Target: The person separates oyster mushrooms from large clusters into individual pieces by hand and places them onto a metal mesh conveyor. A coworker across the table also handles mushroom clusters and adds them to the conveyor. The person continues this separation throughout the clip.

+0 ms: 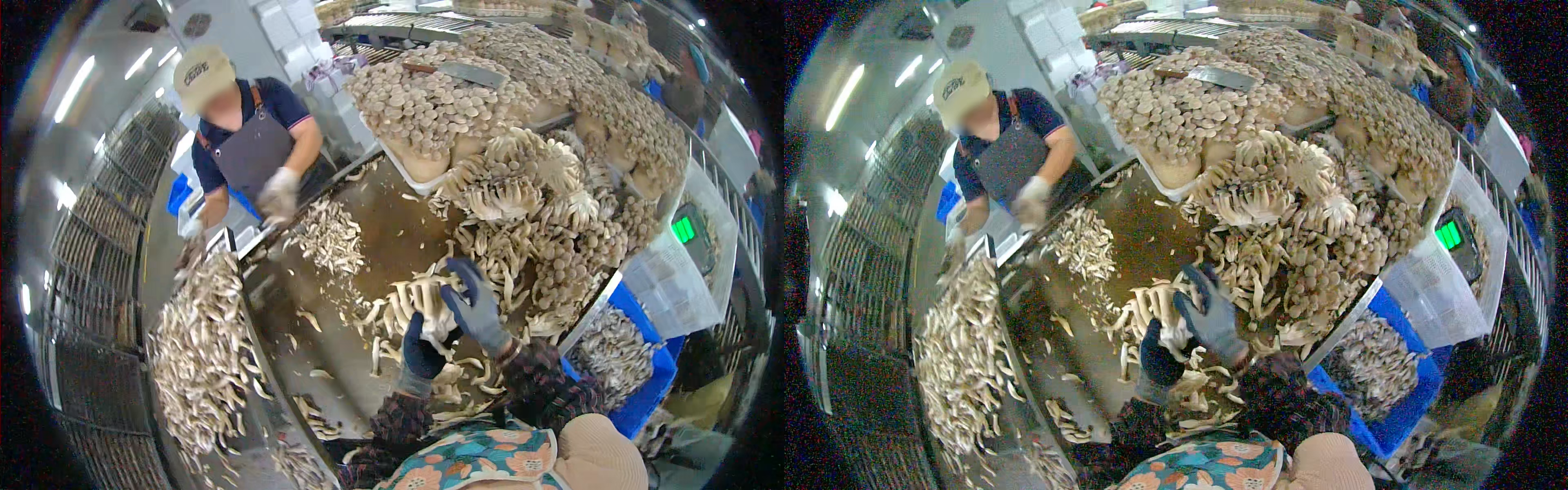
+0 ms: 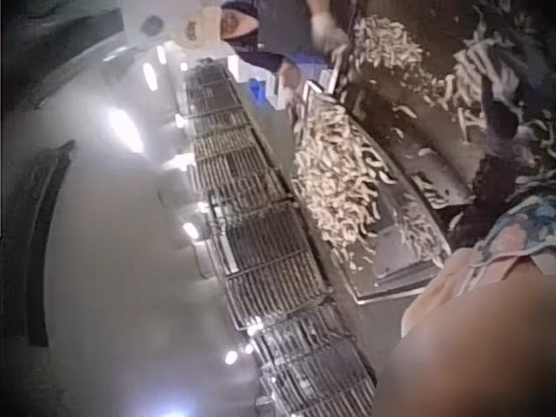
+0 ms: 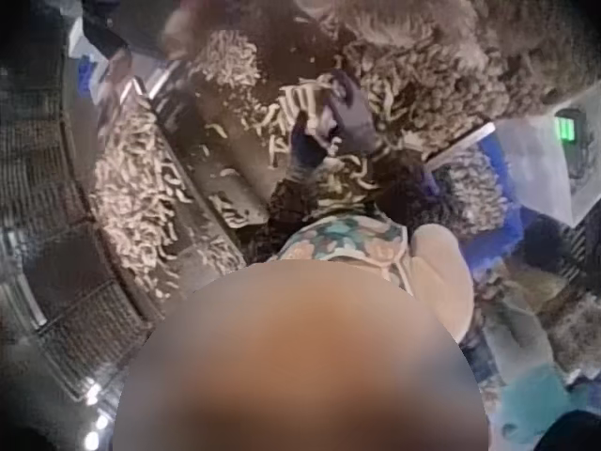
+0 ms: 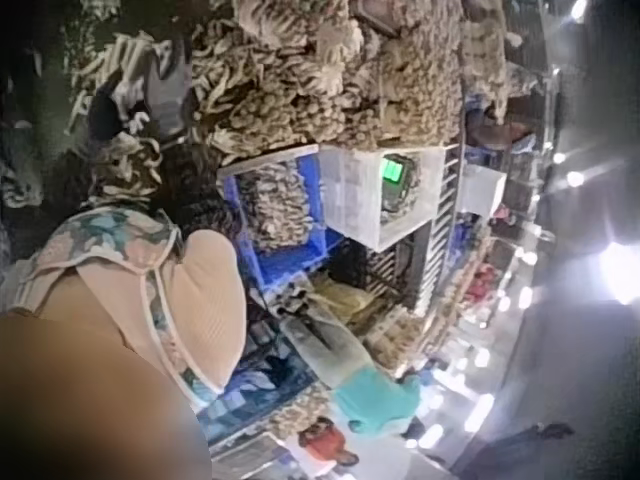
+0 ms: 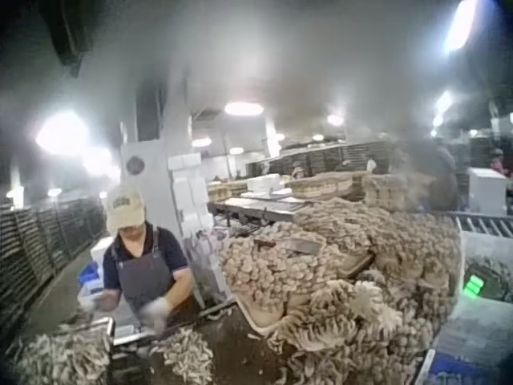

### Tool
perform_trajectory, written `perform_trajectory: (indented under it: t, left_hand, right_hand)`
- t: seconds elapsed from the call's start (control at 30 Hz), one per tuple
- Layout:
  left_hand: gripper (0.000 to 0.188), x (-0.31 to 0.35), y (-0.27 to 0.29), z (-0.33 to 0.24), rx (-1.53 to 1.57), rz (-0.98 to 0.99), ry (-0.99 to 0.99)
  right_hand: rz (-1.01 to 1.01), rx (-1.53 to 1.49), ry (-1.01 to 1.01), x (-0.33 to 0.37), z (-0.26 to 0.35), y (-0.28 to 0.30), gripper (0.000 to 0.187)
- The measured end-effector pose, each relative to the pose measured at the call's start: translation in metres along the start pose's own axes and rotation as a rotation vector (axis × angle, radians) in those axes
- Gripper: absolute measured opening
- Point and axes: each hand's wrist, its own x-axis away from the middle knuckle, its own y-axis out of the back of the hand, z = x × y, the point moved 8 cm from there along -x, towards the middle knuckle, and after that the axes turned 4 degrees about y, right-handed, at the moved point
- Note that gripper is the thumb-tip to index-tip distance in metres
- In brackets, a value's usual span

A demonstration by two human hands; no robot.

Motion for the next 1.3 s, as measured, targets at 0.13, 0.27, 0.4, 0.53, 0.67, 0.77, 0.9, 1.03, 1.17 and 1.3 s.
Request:
perform_trajectory:
  t: [0.13, 0.27, 0.4, 0.53, 0.67, 0.77, 0.9, 1.03, 1.17, 1.3]
  left_hand:
    - [0.045, -0.001, 0.02, 0.038, 0.565, -0.04, 0.225]
    - [0.059, 0.01, -0.059, 0.013, 0.517, 0.487, 0.303]
    - [0.054, 0.031, -0.062, 0.016, 0.405, -0.017, 0.498]
    - [0.047, 0.019, -0.043, 0.017, 0.464, -0.003, 0.221]
    - [0.044, 0.021, -0.032, 0.009, 0.602, 0.06, 0.185]
    - [0.051, 0.025, -0.043, 0.009, 0.551, 0.01, 0.226]
    - [0.074, 0.044, -0.031, 0.029, 0.394, -0.169, 0.473]
    - [0.075, 0.038, -0.014, 0.03, 0.295, -0.13, 0.482]
    - [0.059, 0.025, -0.012, 0.013, 0.464, -0.191, 0.153]
    - [0.048, 0.04, -0.021, -0.028, -0.109, -0.051, 0.002]
  right_hand:
    - [0.169, 0.274, -0.032, 0.049, 0.041, 0.003, 0.068]
    - [-0.055, 0.275, 0.215, 0.087, 0.031, -0.004, 0.034]
    - [0.317, 0.017, 0.022, 0.111, 0.007, -0.003, 0.044]
    - [0.448, 0.458, 0.013, 0.147, 0.008, 0.069, 0.037]
    - [0.558, 0.973, -0.417, 0.145, -0.002, 0.169, 0.066]
    - [0.302, 0.564, -0.236, 0.106, 0.039, 0.127, 0.079]
    - [0.194, 0.184, 0.103, 0.093, 0.057, 0.021, 0.067]
    - [0.286, 0.247, 0.367, 0.111, 0.058, -0.007, 0.049]
    - [0.965, 0.53, 0.289, 0.171, 0.001, 0.007, 0.038]
    - [0.699, 0.747, 0.127, 0.124, 0.026, 0.082, 0.048]
